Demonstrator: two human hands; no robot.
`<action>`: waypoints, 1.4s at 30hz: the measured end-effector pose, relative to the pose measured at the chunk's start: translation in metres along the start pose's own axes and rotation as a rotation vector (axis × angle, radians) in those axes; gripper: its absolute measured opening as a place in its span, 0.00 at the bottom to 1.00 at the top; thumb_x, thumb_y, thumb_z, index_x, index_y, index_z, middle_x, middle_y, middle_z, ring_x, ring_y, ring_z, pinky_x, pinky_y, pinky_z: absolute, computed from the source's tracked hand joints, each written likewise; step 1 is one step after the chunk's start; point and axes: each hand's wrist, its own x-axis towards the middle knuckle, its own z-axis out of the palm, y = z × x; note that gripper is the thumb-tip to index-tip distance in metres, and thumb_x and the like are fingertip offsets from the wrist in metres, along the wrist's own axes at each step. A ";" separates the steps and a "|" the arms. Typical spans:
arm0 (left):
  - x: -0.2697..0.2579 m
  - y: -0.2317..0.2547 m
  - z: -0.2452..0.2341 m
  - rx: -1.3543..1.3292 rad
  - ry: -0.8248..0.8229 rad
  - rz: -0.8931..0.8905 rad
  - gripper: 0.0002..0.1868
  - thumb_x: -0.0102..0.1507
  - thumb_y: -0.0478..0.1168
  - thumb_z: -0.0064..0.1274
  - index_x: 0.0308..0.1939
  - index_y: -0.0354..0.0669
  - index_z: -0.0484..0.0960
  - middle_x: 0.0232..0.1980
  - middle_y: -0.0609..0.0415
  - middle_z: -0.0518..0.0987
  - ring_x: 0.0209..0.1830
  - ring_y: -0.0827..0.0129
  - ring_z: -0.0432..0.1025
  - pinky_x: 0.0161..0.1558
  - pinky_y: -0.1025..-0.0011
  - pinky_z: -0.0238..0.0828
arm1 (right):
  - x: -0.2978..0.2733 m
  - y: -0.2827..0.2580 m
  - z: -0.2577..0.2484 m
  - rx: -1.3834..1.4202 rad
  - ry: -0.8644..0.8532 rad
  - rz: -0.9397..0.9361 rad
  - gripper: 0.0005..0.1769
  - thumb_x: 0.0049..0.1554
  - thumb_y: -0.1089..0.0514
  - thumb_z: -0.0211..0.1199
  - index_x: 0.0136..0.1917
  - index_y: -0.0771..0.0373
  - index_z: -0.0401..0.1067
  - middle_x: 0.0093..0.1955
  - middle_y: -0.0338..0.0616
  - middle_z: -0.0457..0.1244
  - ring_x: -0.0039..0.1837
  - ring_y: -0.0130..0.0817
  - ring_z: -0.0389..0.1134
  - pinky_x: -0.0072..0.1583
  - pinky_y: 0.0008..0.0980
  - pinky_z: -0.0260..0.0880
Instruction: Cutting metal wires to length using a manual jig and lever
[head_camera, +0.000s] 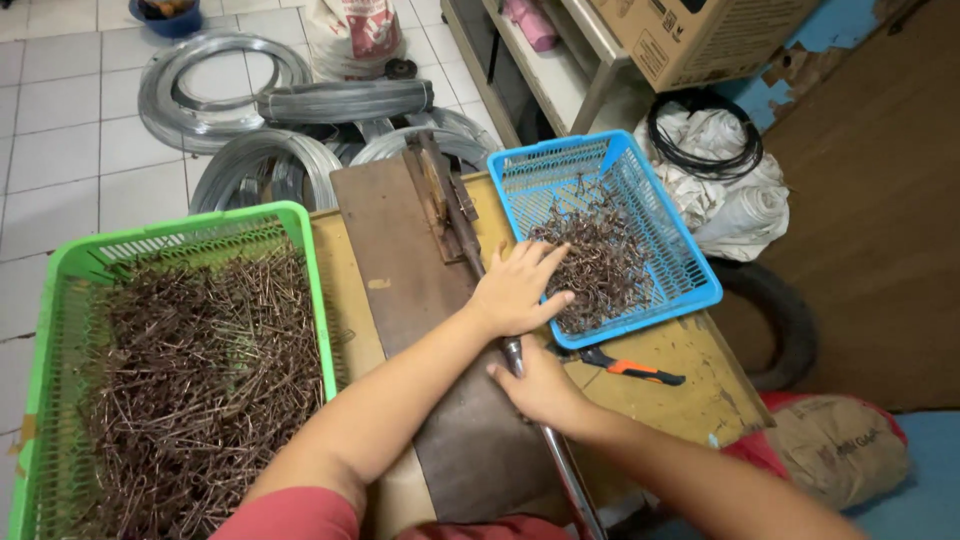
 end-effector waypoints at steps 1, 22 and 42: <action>-0.004 0.002 0.003 -0.004 -0.004 -0.002 0.44 0.71 0.71 0.34 0.81 0.45 0.65 0.68 0.48 0.71 0.74 0.50 0.64 0.69 0.20 0.57 | -0.005 -0.001 0.002 0.001 -0.004 0.005 0.31 0.59 0.45 0.70 0.68 0.67 0.69 0.55 0.64 0.73 0.62 0.59 0.76 0.57 0.58 0.79; -0.009 0.005 0.008 0.053 0.078 0.017 0.41 0.67 0.62 0.47 0.78 0.41 0.68 0.63 0.47 0.75 0.65 0.53 0.68 0.65 0.25 0.61 | 0.023 0.048 0.048 -0.050 0.043 0.016 0.27 0.57 0.56 0.58 0.70 0.59 0.66 0.60 0.61 0.71 0.64 0.63 0.71 0.64 0.57 0.68; -0.013 0.001 0.024 -0.029 0.208 -0.001 0.39 0.69 0.65 0.43 0.75 0.44 0.71 0.66 0.48 0.74 0.65 0.50 0.69 0.66 0.40 0.58 | 0.039 0.081 0.063 -0.055 0.146 -0.173 0.22 0.61 0.51 0.62 0.61 0.69 0.68 0.57 0.73 0.68 0.60 0.73 0.70 0.62 0.62 0.68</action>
